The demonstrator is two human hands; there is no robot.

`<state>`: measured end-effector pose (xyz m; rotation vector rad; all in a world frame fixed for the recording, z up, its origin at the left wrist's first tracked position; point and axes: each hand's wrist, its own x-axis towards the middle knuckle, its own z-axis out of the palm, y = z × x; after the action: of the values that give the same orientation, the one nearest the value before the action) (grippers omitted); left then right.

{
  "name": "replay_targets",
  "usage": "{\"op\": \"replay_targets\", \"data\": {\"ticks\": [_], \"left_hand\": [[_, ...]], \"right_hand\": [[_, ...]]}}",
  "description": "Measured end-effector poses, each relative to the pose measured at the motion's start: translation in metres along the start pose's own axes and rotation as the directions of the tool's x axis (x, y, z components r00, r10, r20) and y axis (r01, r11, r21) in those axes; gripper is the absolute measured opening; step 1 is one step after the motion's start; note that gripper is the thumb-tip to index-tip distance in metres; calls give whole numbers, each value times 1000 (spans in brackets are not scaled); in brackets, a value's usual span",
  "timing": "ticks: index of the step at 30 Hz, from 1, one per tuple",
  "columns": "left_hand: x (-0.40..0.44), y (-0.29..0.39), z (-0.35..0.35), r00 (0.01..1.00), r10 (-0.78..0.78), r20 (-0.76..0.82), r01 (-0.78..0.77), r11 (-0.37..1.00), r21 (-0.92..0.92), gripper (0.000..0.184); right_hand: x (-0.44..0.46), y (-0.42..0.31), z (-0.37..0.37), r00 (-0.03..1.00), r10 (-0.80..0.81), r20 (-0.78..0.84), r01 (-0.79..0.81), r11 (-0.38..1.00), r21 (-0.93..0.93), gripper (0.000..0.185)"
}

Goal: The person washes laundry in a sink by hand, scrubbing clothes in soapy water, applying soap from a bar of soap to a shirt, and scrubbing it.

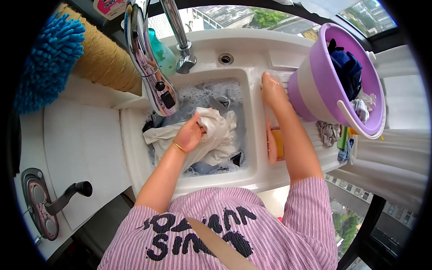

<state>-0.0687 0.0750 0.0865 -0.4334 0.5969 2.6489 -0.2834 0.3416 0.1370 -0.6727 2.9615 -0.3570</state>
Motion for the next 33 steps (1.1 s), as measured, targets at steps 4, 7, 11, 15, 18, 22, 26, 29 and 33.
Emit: {"op": "replay_targets", "data": {"ticks": [4, 7, 11, 15, 18, 22, 26, 29, 33], "left_hand": [[2, -6, 2, 996, 57, -72, -50, 994, 96, 46], [3, -8, 0, 991, 84, -108, -68, 988, 140, 45], [3, -5, 8, 989, 13, -147, -3, 997, 71, 48], [3, -7, 8, 989, 80, -124, -77, 997, 27, 51], [-5, -5, 0, 986, 118, -117, -120, 993, -16, 52], [-6, -9, -7, 978, 96, -183, -112, 991, -76, 51], [22, -37, -44, 960, 183, -213, -149, 975, 166, 47], [30, -47, -55, 917, 202, -344, -130, 966, 223, 36], [38, -51, -79, 839, 246, -485, -70, 933, 352, 28]], "right_hand": [[1, -1, -4, 999, 17, -43, -15, 999, 45, 18], [-9, -40, -34, 993, 20, -121, -1, 988, 154, 21], [-61, -126, -14, 991, -127, -29, 120, 802, 585, 28], [-100, -159, 29, 874, -450, -182, 478, 733, 484, 29], [-114, -148, 39, 959, -266, -97, 281, 854, 438, 27], [-109, -140, 84, 973, 194, 122, -213, 567, 796, 31], [-87, -137, 126, 885, 284, 370, -466, 504, 727, 46], [-85, -139, 135, 935, 252, 250, -355, 684, 638, 41], [-87, -141, 141, 917, 277, 288, -397, 714, 577, 42]]}}
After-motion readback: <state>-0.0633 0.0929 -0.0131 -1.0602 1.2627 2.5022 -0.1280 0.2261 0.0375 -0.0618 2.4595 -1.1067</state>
